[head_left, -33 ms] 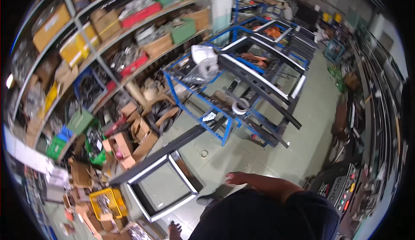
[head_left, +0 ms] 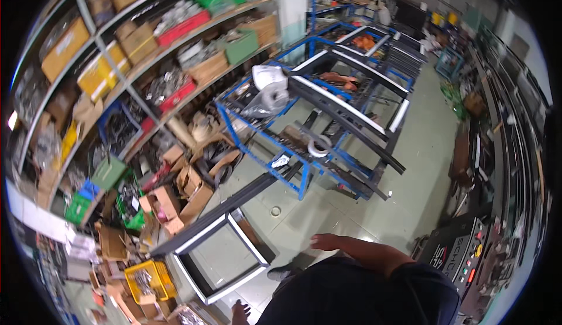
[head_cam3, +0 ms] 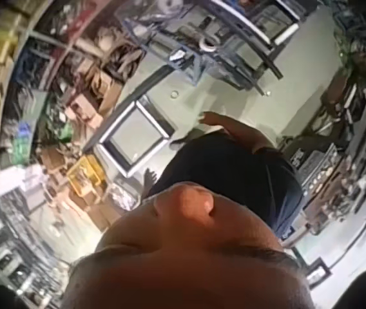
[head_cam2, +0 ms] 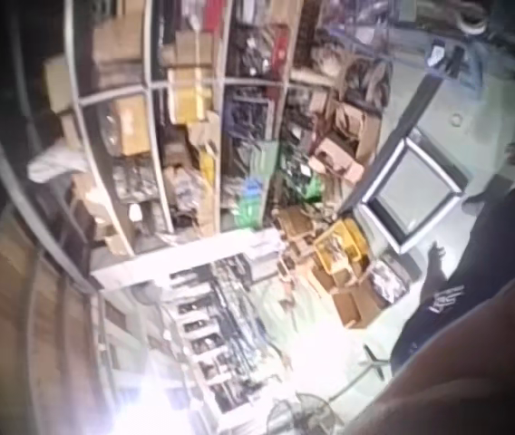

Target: Assembling, measuring, and preparing aluminum window frame profiles in a fabrication workshop.

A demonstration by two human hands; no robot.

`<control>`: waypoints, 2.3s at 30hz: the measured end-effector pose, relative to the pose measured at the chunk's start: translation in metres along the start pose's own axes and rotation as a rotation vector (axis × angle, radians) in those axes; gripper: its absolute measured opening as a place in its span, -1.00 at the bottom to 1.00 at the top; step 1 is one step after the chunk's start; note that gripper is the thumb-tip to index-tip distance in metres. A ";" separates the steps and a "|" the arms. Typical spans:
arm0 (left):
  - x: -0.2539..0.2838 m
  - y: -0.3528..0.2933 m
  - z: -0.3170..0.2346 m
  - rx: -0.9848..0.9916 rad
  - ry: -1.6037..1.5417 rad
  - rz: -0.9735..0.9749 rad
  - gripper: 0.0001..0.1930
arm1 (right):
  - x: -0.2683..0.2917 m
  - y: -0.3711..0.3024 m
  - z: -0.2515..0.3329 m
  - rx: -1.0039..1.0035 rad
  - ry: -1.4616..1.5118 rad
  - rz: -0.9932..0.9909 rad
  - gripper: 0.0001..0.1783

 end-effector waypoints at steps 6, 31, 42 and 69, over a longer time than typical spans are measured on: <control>-0.152 0.046 -0.036 -0.129 0.384 -0.209 -0.67 | 0.018 -0.189 -0.059 -0.361 0.361 -0.044 -0.17; -0.927 0.052 -0.142 -1.266 1.144 -0.171 -0.42 | 0.075 -0.465 -0.277 -0.496 1.197 -0.706 -0.49; -0.958 0.111 -0.171 -0.643 0.993 -0.378 0.12 | 0.168 -0.508 -0.492 -0.560 1.082 -0.400 -0.55; -0.950 0.064 -0.028 -0.461 0.606 -0.801 -0.70 | 0.607 -0.324 -0.693 -0.481 0.760 -0.137 -0.59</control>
Point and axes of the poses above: each hand's wrist, its own y-axis towards the middle knuckle, its own x-axis out of the back of the hand, z = x × y, the point moved 1 cm from there along y, towards the middle knuckle, and after that the axes turned 12 degrees about z, right-handed, at the moved point
